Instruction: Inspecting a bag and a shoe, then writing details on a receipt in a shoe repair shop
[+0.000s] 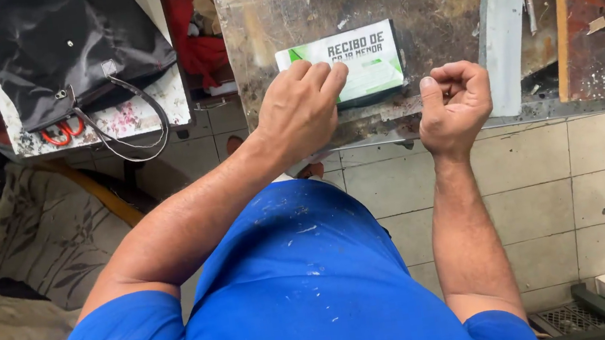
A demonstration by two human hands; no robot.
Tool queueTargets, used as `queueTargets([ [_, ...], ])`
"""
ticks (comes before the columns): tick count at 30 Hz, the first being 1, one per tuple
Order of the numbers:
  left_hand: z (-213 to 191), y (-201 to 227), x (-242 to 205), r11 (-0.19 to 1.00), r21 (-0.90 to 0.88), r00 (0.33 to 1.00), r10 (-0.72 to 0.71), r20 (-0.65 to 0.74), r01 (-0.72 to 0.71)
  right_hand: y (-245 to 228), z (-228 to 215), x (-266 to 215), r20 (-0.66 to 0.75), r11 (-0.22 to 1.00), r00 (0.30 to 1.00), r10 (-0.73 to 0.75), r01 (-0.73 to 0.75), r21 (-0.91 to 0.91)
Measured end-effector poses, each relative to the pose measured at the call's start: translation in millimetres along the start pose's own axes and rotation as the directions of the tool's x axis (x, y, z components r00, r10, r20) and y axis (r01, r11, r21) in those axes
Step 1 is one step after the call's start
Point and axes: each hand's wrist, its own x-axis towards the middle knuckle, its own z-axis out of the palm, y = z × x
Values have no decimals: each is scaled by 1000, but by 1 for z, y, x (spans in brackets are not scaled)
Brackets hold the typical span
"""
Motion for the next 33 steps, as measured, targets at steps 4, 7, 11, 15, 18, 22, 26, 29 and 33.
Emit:
queueTargets([
  [4,-5,5,-1,998,62,1000,7,1,-7,-3,-2,-1,-5,997,999,-46,47,61],
  [7,-13,8,-4,998,10,998,-54,22,54,2,-5,-3,-8,991,998,-63,64,119],
  [11,-24,9,-2,999,-10,998,-51,46,52,3,-9,-3,6,981,996,-92,90,173],
  [15,-43,7,5,984,-127,987,-111,115,125,3,-11,-2,21,973,994,-110,103,205],
  [18,-45,4,5,972,-166,980,-148,136,169,6,-12,-4,35,970,992,-118,108,219],
  [22,-42,-2,2,960,-189,976,-191,109,209,8,-12,-4,36,964,992,-118,106,245],
  [26,-33,-6,-2,949,-214,972,-219,83,232,5,-13,-4,53,965,991,-121,105,241],
  [29,-24,-4,-4,955,-199,976,-212,54,218,6,-14,-6,61,962,990,-124,105,254],
  [33,-39,8,0,981,-100,986,-163,34,166,-16,-6,-10,45,987,997,-58,51,154],
])
